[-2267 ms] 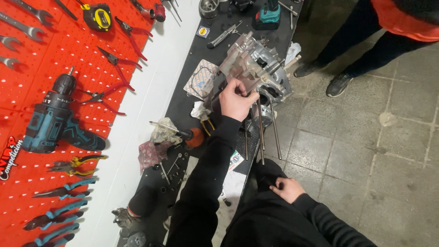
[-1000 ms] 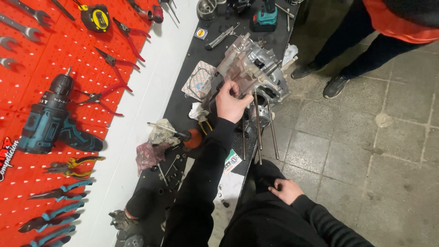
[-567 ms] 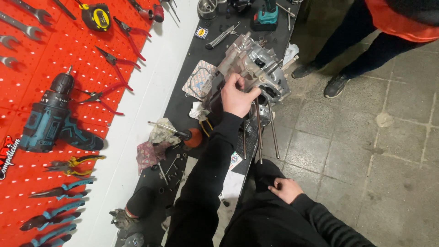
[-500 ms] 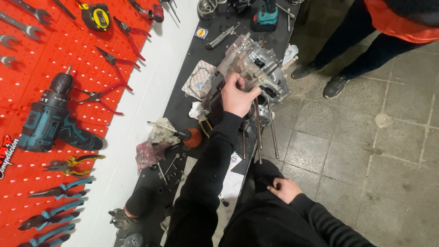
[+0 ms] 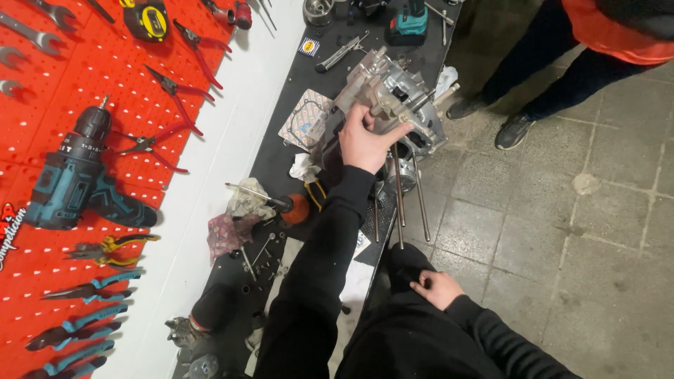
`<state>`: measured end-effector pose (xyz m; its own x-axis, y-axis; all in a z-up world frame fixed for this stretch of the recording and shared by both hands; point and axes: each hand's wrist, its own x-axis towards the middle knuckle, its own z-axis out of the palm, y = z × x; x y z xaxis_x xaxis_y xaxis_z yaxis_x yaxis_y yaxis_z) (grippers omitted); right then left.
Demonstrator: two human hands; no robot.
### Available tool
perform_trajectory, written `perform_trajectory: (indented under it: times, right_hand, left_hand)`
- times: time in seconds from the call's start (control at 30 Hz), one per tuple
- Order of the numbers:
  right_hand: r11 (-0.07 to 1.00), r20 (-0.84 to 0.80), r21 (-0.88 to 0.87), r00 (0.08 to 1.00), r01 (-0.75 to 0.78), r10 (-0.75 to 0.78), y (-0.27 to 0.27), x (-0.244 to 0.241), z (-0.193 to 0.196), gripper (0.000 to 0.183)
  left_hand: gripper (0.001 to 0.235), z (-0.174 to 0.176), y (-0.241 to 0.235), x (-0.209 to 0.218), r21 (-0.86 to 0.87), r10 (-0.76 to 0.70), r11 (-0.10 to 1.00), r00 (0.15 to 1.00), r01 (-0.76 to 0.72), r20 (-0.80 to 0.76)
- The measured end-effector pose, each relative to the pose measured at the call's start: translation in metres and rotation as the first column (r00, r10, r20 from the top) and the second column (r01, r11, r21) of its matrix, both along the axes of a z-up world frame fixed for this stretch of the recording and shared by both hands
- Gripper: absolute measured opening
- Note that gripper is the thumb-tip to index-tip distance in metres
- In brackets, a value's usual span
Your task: The person assembles a small engine by inserting a piston with connecting rods into the cylinder block and then installing a small black ring onto the piston. The person handles the piston assembly and ring by hand, aligning and seating components into the engine block on a workbench.
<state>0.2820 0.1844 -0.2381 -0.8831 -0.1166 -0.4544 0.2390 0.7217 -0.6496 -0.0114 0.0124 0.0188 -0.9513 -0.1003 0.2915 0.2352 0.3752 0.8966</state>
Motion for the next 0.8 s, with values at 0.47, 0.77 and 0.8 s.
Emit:
perform_trajectory:
  times: [0.47, 0.77, 0.8]
  right_hand:
    - [0.936, -0.816, -0.258, 0.465, 0.241, -0.344, 0.021, -0.215, 0.228, 0.019]
    - [0.964, -0.879, -0.245, 0.395, 0.106, -0.268, -0.008, -0.268, 0.239, 0.038]
    - [0.943, -0.836, -0.302, 0.437, 0.137, -0.331, -0.012, -0.270, 0.239, 0.040]
  left_hand:
    - [0.019, -0.089, -0.099, 0.141, 0.110, -0.082, 0.991, 0.993, 0.073, 0.087]
    - [0.043, -0.154, -0.136, 0.246, 0.215, -0.157, 0.974, 0.898, 0.071, 0.412]
    - [0.043, -0.157, -0.137, 0.248, 0.215, -0.172, 0.972, 0.904, 0.091, 0.392]
